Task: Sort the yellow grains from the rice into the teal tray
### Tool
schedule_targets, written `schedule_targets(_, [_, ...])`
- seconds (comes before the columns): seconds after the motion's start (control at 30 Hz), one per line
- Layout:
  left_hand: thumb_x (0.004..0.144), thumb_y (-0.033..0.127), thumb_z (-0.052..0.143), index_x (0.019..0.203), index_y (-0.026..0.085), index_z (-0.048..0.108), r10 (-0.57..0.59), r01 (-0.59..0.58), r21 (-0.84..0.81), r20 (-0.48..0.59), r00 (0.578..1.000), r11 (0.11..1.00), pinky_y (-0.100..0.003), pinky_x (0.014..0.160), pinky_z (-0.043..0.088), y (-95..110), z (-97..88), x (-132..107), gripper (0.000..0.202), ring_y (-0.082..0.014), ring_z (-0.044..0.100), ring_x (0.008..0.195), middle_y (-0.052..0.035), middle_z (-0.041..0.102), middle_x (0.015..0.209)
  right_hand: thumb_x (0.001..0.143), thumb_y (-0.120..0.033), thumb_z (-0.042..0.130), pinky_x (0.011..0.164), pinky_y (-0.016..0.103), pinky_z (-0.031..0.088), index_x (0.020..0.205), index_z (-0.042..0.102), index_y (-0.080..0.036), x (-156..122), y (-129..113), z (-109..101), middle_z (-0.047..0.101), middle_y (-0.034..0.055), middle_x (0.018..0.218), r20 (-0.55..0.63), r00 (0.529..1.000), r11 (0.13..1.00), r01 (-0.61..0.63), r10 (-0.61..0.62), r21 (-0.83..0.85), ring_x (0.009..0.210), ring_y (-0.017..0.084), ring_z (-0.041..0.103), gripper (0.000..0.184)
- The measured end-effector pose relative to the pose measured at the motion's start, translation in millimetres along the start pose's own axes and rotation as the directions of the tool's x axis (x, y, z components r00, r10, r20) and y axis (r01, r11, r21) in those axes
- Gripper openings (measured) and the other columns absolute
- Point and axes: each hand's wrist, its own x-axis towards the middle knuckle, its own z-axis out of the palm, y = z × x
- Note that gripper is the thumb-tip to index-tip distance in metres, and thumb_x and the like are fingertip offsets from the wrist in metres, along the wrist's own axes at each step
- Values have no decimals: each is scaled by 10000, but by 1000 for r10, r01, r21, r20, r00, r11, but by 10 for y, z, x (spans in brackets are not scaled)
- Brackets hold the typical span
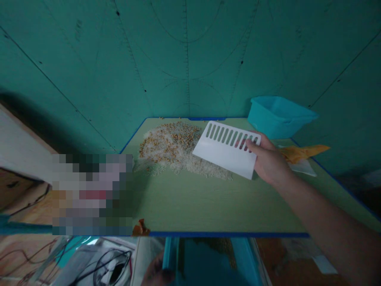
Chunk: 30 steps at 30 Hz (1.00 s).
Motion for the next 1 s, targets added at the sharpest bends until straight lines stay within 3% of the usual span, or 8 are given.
schedule_targets(0.27, [391, 152, 711, 603, 195, 749, -14, 14, 26, 6, 1000, 1000, -329, 557, 465, 10, -1, 9, 220, -270, 644, 589, -41, 722, 571, 711, -244, 650, 715, 341, 481, 887, 552, -259, -22, -23, 0, 637, -23, 788, 58, 998, 1000, -19, 19, -7, 739, 157, 607, 202])
schedule_targets(0.47, [380, 107, 685, 574, 199, 745, 20, -19, 32, -47, 999, 999, -326, 542, 460, 43, 38, -8, 223, -280, 650, 594, -38, 723, 558, 722, -208, 626, 712, 344, 488, 867, 558, -256, -6, -57, -7, 654, -18, 813, -9, 1000, 1000, -5, 5, 31, 758, 161, 614, 167])
schedule_targets(0.67, [381, 117, 698, 606, 190, 743, -9, 8, -6, -40, 999, 1000, -336, 546, 470, 30, 65, -19, 241, -282, 650, 589, -34, 715, 539, 724, -245, 637, 715, 335, 470, 866, 556, -258, -55, -22, 19, 628, -27, 761, 92, 995, 999, -28, 30, -22, 715, 152, 604, 164])
schedule_targets(0.87, [390, 154, 707, 636, 180, 749, 9, -9, 24, -9, 1000, 1000, -297, 485, 442, 9, 34, -14, 251, -250, 630, 537, -34, 700, 514, 717, -245, 639, 723, 351, 476, 895, 547, -276, -82, -41, 32, 642, -30, 780, 99, 995, 1000, -13, 11, 21, 733, 162, 611, 203])
schedule_targets(1.0, [391, 119, 705, 616, 194, 744, 68, -63, 117, -38, 997, 991, -314, 585, 472, -3, -21, 9, 240, -259, 636, 635, -24, 724, 586, 710, -266, 645, 717, 342, 469, 869, 551, -270, -98, -32, 56, 632, -31, 747, 101, 995, 1000, -19, 20, -10, 707, 154, 602, 185])
